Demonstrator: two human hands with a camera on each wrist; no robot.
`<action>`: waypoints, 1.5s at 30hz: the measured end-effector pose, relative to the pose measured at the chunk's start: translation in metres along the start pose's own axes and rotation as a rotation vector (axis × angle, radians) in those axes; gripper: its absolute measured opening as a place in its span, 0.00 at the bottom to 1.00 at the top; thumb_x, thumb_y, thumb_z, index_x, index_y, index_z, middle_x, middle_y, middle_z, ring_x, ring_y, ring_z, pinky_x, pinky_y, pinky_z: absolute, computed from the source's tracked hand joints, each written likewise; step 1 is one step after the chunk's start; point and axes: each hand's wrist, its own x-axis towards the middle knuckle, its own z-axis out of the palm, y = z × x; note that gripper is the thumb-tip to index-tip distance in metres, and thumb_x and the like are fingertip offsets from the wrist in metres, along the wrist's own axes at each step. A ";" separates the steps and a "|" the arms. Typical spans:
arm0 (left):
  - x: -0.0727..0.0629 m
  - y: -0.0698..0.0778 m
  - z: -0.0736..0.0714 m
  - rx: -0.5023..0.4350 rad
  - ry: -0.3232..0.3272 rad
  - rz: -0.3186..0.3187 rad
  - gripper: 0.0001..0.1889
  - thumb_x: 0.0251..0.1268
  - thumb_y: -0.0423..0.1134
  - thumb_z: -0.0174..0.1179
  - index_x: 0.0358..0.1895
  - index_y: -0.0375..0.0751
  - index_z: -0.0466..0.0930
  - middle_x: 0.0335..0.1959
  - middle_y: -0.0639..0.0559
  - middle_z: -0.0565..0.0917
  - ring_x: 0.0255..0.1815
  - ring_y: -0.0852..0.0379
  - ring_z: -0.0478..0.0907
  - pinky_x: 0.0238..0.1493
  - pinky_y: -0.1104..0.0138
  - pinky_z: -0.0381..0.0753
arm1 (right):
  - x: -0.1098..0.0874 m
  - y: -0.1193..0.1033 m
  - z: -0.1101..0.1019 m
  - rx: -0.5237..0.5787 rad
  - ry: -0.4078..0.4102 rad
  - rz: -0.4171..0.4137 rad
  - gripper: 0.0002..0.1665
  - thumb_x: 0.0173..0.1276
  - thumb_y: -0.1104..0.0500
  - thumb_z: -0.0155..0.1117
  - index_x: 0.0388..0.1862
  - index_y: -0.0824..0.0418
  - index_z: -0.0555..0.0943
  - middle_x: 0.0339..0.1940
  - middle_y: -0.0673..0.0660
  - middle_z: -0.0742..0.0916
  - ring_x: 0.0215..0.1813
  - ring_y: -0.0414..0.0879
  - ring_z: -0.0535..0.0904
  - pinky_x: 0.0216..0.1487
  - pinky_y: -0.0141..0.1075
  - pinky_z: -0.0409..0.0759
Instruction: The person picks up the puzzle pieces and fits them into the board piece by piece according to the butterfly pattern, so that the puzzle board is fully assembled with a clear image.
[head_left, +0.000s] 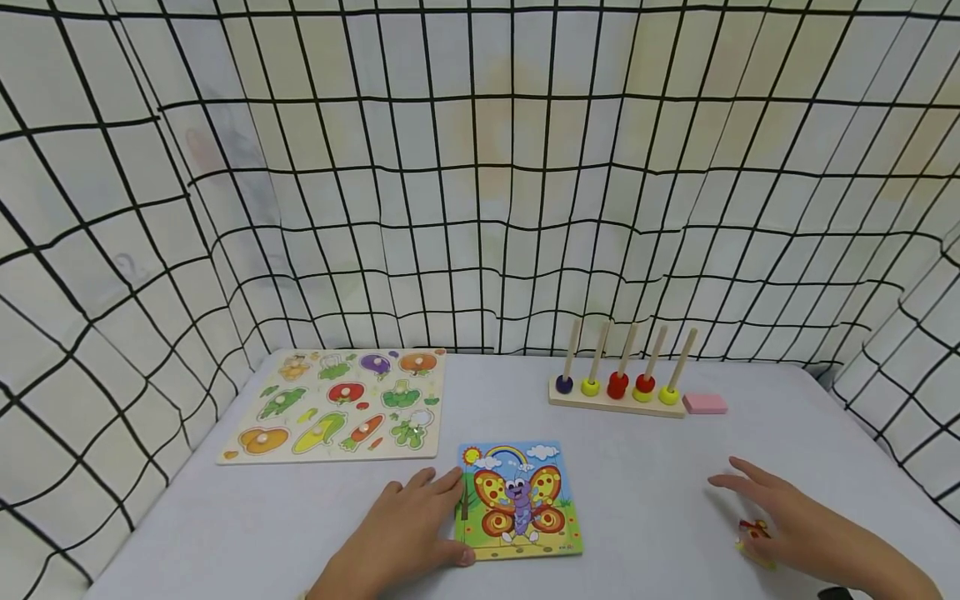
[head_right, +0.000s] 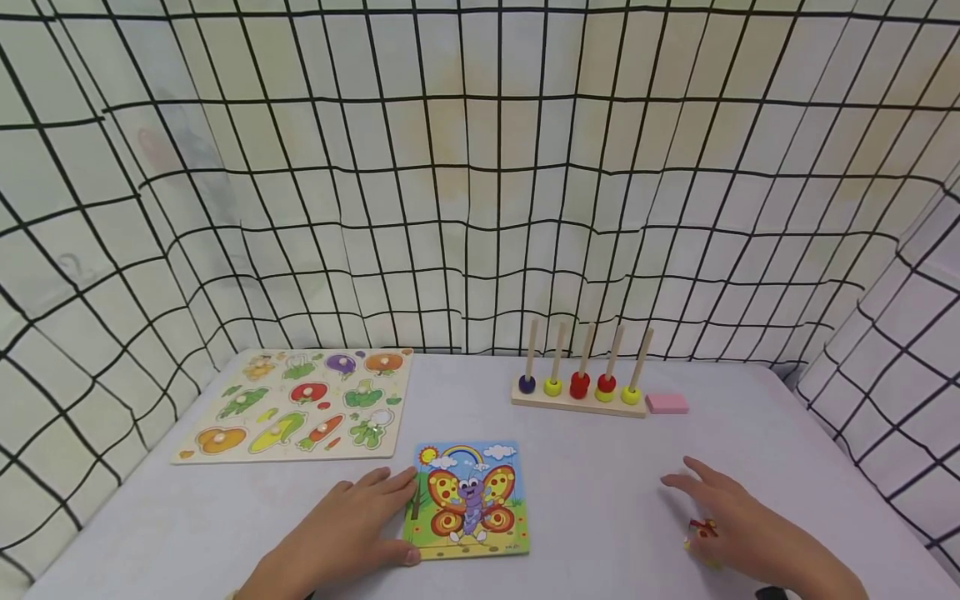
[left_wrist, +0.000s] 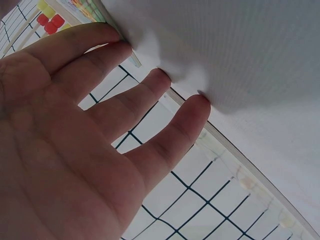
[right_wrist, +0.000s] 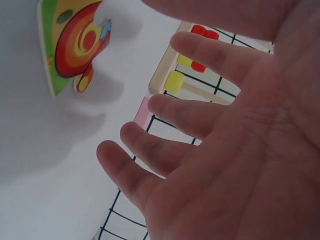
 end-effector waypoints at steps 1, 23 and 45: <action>0.000 0.000 0.000 0.001 0.003 0.002 0.46 0.56 0.65 0.78 0.73 0.40 0.80 0.77 0.47 0.75 0.76 0.36 0.68 0.67 0.33 0.72 | 0.000 0.002 0.000 -0.009 0.003 -0.003 0.39 0.58 0.60 0.85 0.68 0.57 0.80 0.74 0.80 0.72 0.67 0.76 0.75 0.59 0.70 0.79; -0.001 0.000 0.001 -0.003 0.008 0.003 0.46 0.55 0.65 0.78 0.72 0.40 0.80 0.77 0.48 0.76 0.76 0.36 0.68 0.66 0.33 0.72 | 0.007 0.004 0.004 0.009 -0.031 0.062 0.22 0.58 0.58 0.86 0.42 0.53 0.78 0.58 0.64 0.83 0.60 0.63 0.78 0.58 0.57 0.82; -0.003 0.002 -0.001 0.005 0.016 0.009 0.46 0.56 0.65 0.78 0.72 0.39 0.80 0.77 0.47 0.76 0.76 0.36 0.69 0.66 0.33 0.72 | 0.006 0.001 0.013 -0.042 -0.031 0.034 0.19 0.59 0.65 0.83 0.28 0.51 0.78 0.62 0.65 0.83 0.64 0.68 0.77 0.59 0.62 0.82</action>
